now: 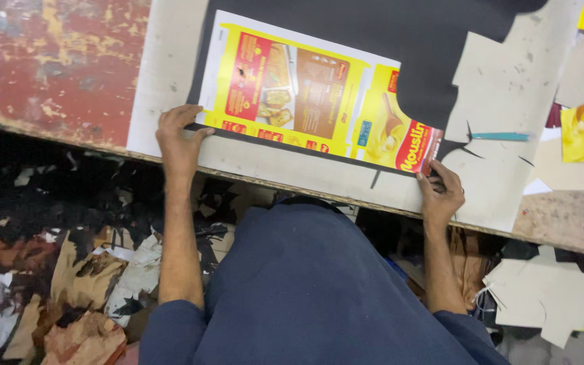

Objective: The person places a cardboard pattern on a large piece of black fabric, traces its outline with a pen, and cuts along the marked lines using scissors. The person repeats this process with multiple pattern pieces, cutting out several fabric shapes and setting them aside.

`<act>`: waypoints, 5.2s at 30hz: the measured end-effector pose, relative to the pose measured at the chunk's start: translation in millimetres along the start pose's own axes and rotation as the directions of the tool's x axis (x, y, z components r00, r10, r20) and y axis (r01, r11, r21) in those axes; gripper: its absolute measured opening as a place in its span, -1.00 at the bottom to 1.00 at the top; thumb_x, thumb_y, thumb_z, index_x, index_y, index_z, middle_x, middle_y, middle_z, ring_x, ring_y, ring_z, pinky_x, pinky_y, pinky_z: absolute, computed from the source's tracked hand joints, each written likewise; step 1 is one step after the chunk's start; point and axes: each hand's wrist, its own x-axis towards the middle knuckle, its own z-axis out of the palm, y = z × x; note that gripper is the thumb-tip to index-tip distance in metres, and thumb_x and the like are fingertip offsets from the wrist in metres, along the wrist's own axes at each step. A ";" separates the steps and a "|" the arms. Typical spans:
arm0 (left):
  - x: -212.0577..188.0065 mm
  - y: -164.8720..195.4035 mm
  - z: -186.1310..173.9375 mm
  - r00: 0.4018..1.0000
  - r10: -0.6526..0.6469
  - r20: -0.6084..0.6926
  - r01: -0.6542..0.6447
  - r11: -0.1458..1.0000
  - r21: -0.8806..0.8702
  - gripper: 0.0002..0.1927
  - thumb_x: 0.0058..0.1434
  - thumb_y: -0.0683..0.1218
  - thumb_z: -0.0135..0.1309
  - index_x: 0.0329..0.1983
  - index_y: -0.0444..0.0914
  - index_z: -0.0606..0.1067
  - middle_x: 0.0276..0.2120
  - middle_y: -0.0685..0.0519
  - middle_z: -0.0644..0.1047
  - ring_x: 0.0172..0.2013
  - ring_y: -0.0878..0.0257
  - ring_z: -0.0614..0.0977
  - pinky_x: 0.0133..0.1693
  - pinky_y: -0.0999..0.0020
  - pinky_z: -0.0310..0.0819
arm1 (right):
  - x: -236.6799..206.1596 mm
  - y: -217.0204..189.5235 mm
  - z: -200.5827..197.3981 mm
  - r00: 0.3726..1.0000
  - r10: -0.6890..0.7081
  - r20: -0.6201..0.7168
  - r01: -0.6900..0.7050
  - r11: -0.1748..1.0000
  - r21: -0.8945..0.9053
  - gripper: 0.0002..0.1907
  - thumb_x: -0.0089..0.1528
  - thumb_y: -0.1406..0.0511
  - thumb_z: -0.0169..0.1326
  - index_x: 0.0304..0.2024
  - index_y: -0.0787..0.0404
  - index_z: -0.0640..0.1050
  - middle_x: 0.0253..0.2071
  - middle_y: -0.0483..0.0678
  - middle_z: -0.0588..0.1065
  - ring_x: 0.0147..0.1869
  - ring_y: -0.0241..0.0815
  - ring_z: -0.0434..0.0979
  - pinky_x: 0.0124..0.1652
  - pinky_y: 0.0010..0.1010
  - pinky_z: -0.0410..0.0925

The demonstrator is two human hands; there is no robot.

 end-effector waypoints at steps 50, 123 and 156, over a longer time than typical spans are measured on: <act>-9.6 13.4 14.9 0.972 -0.235 -0.007 0.229 0.952 -0.203 -0.64 0.12 -0.46 0.23 -0.01 -0.41 0.61 0.03 -0.13 0.57 0.04 0.14 0.65 0.06 0.33 0.66 | 3.5 -17.9 -7.8 0.986 -0.141 -0.090 0.128 0.983 -0.130 -0.75 0.31 0.52 0.10 0.03 0.30 0.63 0.04 0.14 0.60 0.14 -0.02 0.64 0.07 -0.31 0.47; -30.4 25.4 20.0 0.897 -0.269 -0.349 0.158 0.936 -0.315 -0.60 -0.01 -0.37 0.36 -0.07 -0.27 0.66 -0.09 0.00 0.65 -0.15 0.22 0.67 -0.06 0.36 0.62 | 14.5 13.3 -29.7 0.956 -0.201 0.216 0.248 0.944 -0.218 -0.51 0.25 0.35 0.37 0.23 0.19 0.62 -0.27 -0.02 0.41 -0.34 -0.31 0.38 -0.30 -0.43 0.36; -44.7 79.1 24.4 0.935 -0.208 -0.288 0.131 0.955 -0.266 -0.61 0.01 -0.38 0.40 -0.07 -0.30 0.69 -0.16 0.11 0.66 -0.29 0.43 0.50 -0.21 0.55 0.48 | 13.7 6.4 -62.0 0.954 -0.145 0.262 0.167 0.984 -0.062 -0.57 0.20 0.36 0.34 0.12 0.26 0.62 -0.28 -0.03 0.47 -0.52 -0.35 0.45 -0.47 -0.44 0.36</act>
